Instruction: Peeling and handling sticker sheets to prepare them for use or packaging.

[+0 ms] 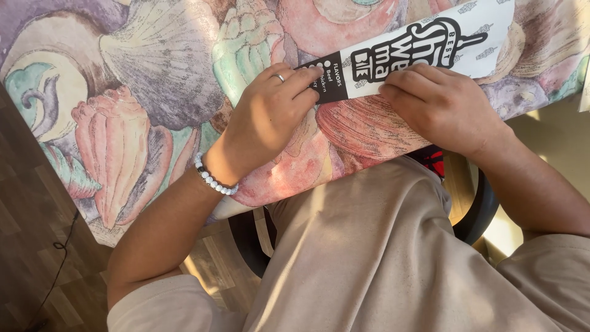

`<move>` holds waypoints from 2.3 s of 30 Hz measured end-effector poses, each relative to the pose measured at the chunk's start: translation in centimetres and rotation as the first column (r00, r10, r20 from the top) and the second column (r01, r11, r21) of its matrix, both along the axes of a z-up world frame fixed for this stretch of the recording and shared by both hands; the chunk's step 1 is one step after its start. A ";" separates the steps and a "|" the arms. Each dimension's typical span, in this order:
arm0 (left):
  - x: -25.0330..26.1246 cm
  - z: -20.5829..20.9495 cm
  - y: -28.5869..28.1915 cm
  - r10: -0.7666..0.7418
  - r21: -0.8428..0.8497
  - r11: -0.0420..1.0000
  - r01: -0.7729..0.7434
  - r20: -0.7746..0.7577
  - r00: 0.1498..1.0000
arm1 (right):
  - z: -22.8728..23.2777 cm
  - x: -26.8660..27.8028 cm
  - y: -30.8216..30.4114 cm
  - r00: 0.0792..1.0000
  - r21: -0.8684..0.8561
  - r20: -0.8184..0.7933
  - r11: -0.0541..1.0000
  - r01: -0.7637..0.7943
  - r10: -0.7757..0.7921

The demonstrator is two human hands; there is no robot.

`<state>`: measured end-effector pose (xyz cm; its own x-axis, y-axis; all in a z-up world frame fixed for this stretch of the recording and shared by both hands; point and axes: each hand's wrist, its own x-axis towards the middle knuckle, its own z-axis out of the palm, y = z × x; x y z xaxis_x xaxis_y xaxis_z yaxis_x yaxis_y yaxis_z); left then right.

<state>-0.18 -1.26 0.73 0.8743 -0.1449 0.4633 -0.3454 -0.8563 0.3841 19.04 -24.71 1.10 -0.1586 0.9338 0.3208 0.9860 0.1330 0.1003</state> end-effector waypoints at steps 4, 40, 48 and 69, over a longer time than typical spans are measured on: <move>-0.1 0.1 -0.1 0.008 -0.028 1.000 -0.009 -0.055 0.998 | -0.7 0.7 -1.3 0.998 -0.006 0.054 0.999 0.044 -0.044; -0.3 1.6 -0.2 0.021 0.013 1.000 -0.019 -0.102 0.995 | -2.6 3.4 -6.5 0.982 0.022 0.126 0.990 0.140 -0.141; -0.3 2.0 -0.5 0.046 0.066 0.997 -0.038 -0.129 0.991 | -1.9 4.0 -7.3 0.984 -0.006 0.039 0.985 0.174 -0.173; -0.1 2.6 -1.3 0.090 0.135 0.988 -0.077 -0.096 0.991 | -1.8 2.7 -5.8 0.984 0.019 -0.030 0.985 0.174 -0.173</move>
<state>-0.29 -2.56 3.30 0.9275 -0.1226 0.3532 -0.2354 -0.9255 0.2968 21.69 -30.54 -0.72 0.0146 0.9391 0.3432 0.9964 -0.0424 0.0737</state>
